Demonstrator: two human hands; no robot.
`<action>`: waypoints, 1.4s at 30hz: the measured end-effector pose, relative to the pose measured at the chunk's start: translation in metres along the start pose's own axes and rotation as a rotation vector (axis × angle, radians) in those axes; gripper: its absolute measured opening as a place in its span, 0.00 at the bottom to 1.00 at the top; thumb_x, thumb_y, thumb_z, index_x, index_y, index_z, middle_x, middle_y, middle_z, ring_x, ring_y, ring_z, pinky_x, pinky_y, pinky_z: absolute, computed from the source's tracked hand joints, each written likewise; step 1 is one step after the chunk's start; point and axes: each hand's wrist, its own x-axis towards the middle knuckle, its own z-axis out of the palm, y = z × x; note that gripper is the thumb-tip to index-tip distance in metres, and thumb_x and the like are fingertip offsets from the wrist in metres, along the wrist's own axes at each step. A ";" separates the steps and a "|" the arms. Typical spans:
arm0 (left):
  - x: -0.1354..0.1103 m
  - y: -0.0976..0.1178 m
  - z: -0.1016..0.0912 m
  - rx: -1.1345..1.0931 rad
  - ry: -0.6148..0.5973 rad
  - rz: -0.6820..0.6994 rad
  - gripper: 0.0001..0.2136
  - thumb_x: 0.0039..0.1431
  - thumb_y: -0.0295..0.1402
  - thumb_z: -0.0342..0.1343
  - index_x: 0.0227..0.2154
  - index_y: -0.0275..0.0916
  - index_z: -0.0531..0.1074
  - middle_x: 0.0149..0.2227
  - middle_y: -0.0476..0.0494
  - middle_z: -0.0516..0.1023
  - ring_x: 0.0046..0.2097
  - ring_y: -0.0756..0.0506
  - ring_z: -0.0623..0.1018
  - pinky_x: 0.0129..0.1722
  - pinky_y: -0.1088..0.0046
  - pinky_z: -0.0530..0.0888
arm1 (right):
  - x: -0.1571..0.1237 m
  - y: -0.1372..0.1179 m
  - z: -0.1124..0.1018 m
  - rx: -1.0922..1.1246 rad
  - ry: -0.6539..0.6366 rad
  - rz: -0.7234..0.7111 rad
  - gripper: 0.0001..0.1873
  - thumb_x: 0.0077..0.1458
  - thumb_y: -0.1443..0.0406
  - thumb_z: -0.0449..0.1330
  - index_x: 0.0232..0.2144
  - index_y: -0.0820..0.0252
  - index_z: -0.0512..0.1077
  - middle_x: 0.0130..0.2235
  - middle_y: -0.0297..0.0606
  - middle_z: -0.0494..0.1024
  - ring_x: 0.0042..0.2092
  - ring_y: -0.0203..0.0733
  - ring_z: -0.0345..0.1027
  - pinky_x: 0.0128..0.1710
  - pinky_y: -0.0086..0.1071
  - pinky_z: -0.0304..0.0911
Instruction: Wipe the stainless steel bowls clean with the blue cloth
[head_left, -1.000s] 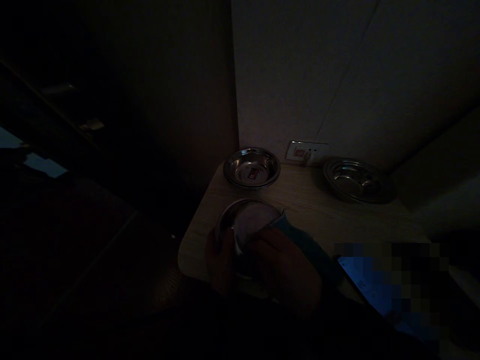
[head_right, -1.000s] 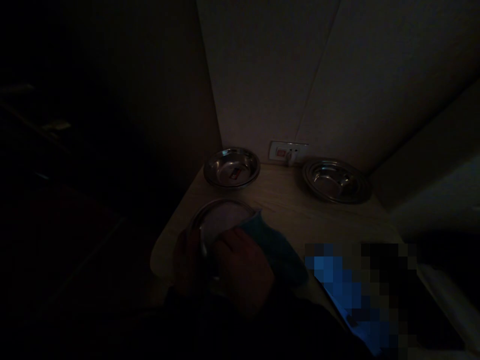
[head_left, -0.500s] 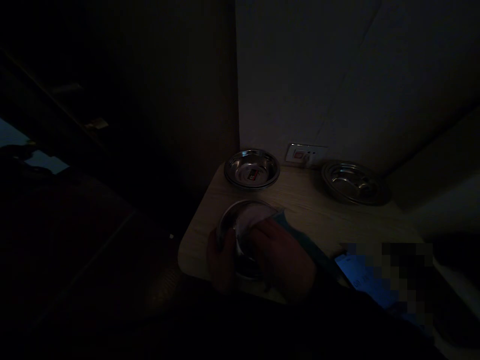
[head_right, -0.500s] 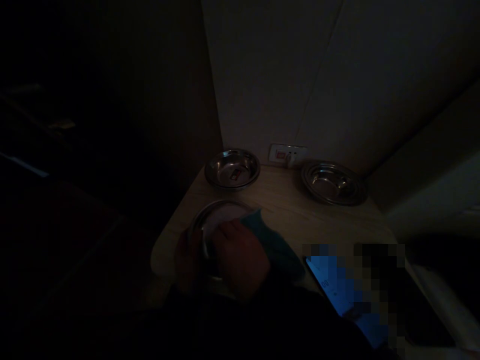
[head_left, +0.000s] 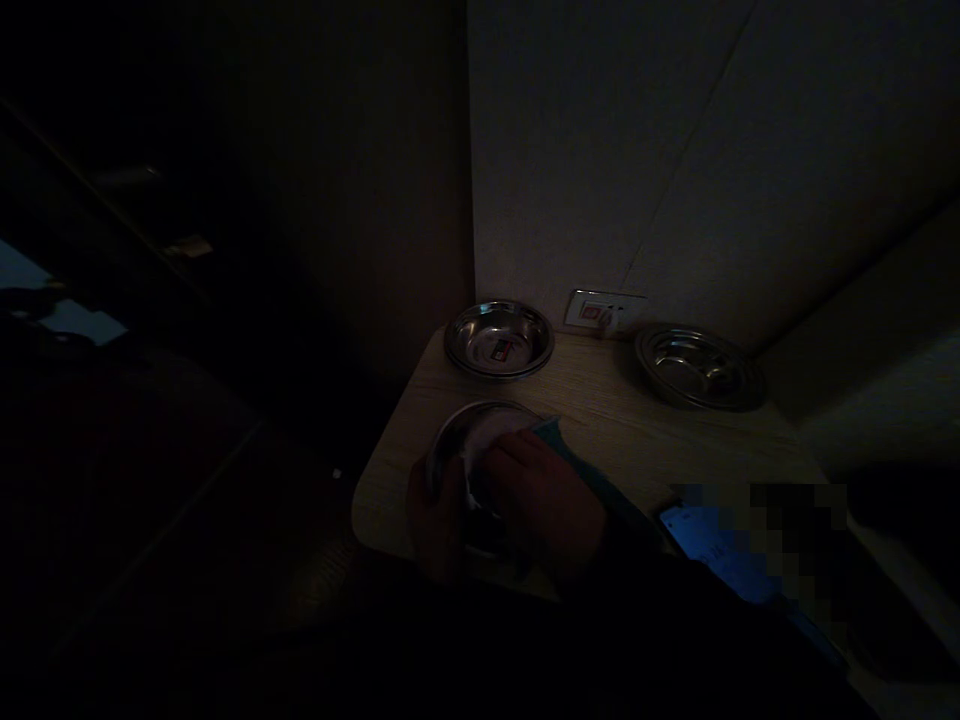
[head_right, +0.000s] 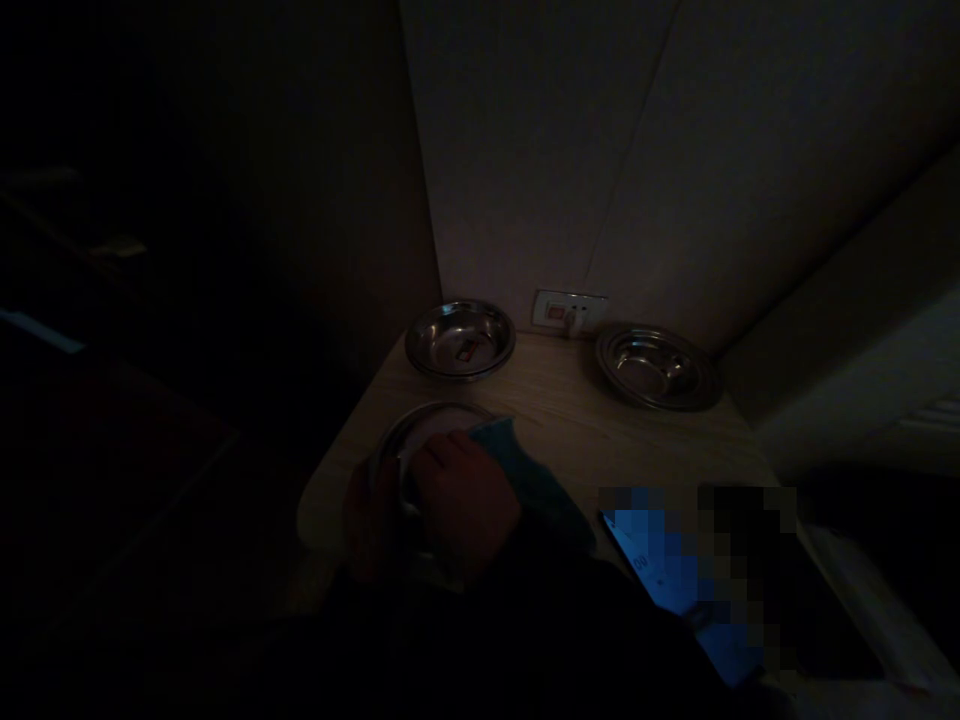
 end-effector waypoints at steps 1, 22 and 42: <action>0.000 0.001 0.000 -0.002 -0.003 -0.005 0.17 0.50 0.44 0.53 0.35 0.35 0.71 0.34 0.42 0.77 0.36 0.44 0.75 0.37 0.68 0.72 | -0.003 0.000 0.001 -0.001 0.007 -0.014 0.05 0.57 0.72 0.58 0.36 0.64 0.73 0.39 0.42 0.75 0.43 0.43 0.67 0.43 0.34 0.64; -0.002 0.001 -0.001 0.024 -0.001 -0.005 0.18 0.49 0.46 0.53 0.36 0.36 0.70 0.35 0.40 0.77 0.37 0.42 0.76 0.37 0.66 0.72 | 0.002 -0.005 0.000 -0.030 0.005 -0.046 0.06 0.55 0.74 0.58 0.36 0.65 0.73 0.38 0.44 0.75 0.42 0.45 0.66 0.42 0.36 0.64; -0.004 0.000 -0.001 0.031 -0.023 0.021 0.16 0.53 0.44 0.51 0.37 0.36 0.71 0.37 0.39 0.78 0.40 0.42 0.77 0.40 0.66 0.72 | 0.004 0.001 0.002 -0.026 0.079 -0.052 0.09 0.56 0.74 0.56 0.39 0.63 0.72 0.42 0.44 0.75 0.45 0.45 0.67 0.45 0.36 0.64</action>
